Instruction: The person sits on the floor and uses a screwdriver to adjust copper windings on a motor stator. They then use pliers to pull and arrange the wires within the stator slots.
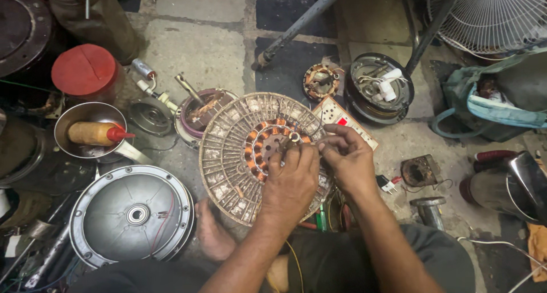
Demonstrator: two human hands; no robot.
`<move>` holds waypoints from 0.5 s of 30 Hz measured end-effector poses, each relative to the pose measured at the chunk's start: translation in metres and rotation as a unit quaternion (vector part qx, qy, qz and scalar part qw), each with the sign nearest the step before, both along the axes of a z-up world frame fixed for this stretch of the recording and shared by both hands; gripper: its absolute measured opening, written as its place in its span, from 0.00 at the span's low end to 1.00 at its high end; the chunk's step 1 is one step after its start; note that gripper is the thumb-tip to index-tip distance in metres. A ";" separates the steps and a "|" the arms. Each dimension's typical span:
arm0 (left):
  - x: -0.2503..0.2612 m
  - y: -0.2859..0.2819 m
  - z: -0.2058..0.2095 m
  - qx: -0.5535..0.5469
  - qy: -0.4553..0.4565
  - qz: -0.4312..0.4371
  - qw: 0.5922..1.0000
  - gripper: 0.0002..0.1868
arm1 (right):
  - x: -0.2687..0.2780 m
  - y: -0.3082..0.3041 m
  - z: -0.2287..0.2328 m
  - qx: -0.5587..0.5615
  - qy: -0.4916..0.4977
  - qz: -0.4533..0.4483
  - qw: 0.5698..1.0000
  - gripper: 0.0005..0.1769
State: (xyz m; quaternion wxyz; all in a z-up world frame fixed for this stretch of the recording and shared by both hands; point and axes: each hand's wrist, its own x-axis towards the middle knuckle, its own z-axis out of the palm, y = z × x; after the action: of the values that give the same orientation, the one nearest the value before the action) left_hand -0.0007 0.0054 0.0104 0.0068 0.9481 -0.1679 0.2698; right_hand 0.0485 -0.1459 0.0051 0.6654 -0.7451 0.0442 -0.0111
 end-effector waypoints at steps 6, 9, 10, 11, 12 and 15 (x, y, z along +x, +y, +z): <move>-0.002 0.002 0.003 0.005 -0.001 0.001 1.000 0.18 | 0.011 -0.030 0.025 0.026 0.019 -0.119 0.992 0.21; 0.001 -0.001 0.004 0.000 0.005 -0.003 1.000 0.18 | 0.009 -0.036 0.018 -0.001 0.095 -0.127 0.987 0.14; 0.000 0.000 0.003 0.001 -0.001 0.000 1.000 0.19 | 0.006 -0.033 0.012 0.004 0.087 -0.112 0.990 0.13; 0.000 0.000 0.002 0.002 -0.007 0.004 1.000 0.19 | 0.005 -0.030 0.006 0.010 0.079 -0.097 0.992 0.12; -0.001 0.000 0.000 0.001 -0.004 0.003 1.000 0.19 | 0.002 -0.027 0.001 0.016 0.072 -0.083 0.994 0.11; 0.001 -0.002 -0.002 -0.003 0.000 -0.003 1.000 0.20 | -0.003 -0.016 -0.005 0.030 0.091 -0.049 0.994 0.15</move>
State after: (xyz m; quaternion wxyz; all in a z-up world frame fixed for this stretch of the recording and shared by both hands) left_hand 0.0003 0.0031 0.0080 0.0103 0.9477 -0.1696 0.2702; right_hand 0.0454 -0.1620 0.0000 0.6796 -0.7195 0.1411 0.0253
